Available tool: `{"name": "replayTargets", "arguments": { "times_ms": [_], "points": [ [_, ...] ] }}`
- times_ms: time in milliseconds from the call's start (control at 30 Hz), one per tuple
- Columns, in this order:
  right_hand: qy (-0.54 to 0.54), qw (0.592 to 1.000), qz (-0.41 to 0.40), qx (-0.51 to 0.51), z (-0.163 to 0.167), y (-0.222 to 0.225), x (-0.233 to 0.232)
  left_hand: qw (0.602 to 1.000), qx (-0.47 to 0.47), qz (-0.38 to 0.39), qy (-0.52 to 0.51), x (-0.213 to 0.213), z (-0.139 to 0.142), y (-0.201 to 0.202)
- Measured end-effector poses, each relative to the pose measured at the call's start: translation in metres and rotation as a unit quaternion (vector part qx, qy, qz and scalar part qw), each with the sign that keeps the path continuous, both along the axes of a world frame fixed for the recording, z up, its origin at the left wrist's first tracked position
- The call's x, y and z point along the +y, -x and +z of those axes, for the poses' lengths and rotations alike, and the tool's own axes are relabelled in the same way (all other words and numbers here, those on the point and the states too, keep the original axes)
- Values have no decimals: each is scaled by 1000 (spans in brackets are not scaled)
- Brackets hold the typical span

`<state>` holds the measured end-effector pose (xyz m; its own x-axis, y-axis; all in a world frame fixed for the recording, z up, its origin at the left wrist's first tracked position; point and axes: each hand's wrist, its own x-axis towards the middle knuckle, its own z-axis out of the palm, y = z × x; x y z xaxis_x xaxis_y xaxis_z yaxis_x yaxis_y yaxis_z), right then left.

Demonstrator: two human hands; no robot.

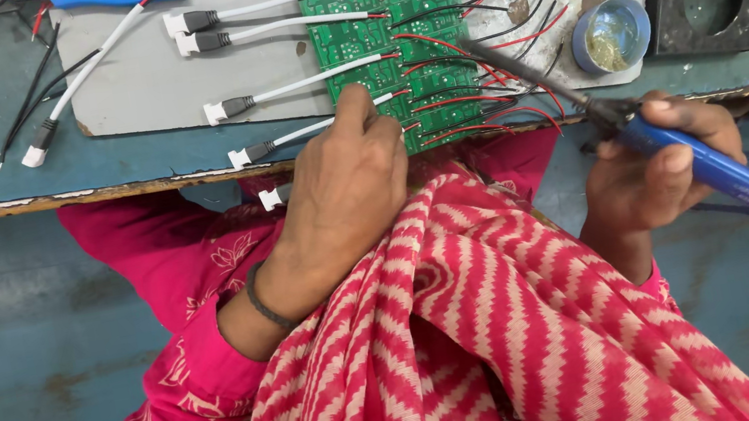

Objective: The person solders red and black wires onto green circuit boards at a workbench. They dip the soldering iron tip into a flux container, hold each wire against a board pad, apply the iron to solder the joint, and work through multiple boards one at a time.

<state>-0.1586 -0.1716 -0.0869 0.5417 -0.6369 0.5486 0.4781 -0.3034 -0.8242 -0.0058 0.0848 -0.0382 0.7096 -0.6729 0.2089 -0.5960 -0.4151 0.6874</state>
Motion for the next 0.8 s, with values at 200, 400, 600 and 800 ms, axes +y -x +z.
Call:
{"name": "replayTargets", "arguments": {
  "times_ms": [200, 400, 600, 800],
  "points": [
    [-36, 998, 12, 50, -1, -4, 5, 1000, 9, 4, -5, -1, 0, 0],
    [-51, 990, 17, 128, 10, -5, 9, 1000, 4, 3, -3, -1, 0, 0],
    [-62, 988, 12, 140, 13, -7, 12, 1000, 7, -4, -8, -1, 2, -1],
    [-8, 991, 39, 128, 16, -7, 7, 1000, 7, -10, -12, -1, 3, -3]
  ]
}}
